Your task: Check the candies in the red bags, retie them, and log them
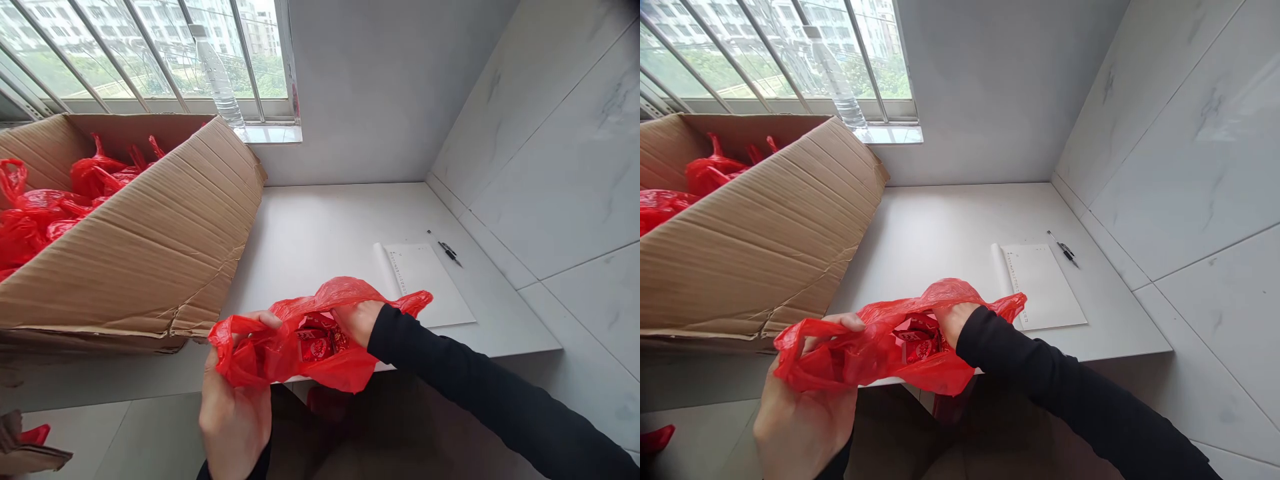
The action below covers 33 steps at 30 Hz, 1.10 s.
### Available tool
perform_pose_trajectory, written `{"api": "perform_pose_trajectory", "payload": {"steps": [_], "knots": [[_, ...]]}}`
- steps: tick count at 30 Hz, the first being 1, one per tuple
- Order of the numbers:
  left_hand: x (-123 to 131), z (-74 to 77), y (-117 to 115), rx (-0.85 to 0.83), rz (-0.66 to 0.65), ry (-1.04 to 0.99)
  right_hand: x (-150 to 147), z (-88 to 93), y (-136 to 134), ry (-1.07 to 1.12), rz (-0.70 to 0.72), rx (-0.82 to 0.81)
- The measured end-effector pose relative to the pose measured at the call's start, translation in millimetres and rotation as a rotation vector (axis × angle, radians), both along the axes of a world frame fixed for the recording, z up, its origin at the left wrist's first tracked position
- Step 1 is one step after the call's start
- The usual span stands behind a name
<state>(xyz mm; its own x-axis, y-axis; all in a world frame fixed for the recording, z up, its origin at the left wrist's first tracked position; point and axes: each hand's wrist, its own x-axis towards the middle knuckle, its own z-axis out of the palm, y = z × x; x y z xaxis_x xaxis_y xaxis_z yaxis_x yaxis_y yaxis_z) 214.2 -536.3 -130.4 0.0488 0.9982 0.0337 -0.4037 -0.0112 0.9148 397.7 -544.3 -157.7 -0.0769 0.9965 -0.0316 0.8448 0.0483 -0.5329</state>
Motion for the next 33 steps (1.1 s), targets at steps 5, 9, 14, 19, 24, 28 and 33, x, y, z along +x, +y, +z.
{"api": "perform_pose_trajectory", "payload": {"steps": [5, 9, 14, 19, 24, 28, 33], "knots": [[6.0, 5.1, 1.2, 0.017, 0.036, -0.036, 7.3, 19.6, -12.1, 0.046, 0.095, 0.088], [8.3, 5.5, 1.7, 0.019, 0.065, -0.029, 11.1, 25.1, -13.9, 0.053, 0.101, 0.059], [5.8, 3.3, 3.6, 0.065, 0.087, -0.001, 15.5, 34.6, -22.9, 0.221, 0.040, -0.003], [8.6, 5.9, 3.8, 0.045, 0.084, -0.016, 19.1, 53.4, -34.6, 0.428, -0.157, 0.066], [10.0, 8.0, 3.8, 0.042, 0.101, -0.015, 30.9, 59.7, -33.6, 0.728, -0.151, -0.092], [8.5, 8.4, 2.9, 0.021, 0.116, -0.018, 44.1, 59.4, -30.0, 0.761, -0.163, -0.115], [9.9, 9.7, 3.4, 0.035, 0.107, -0.020, 66.0, 60.5, -17.1, 0.840, -0.003, -0.149]]}}
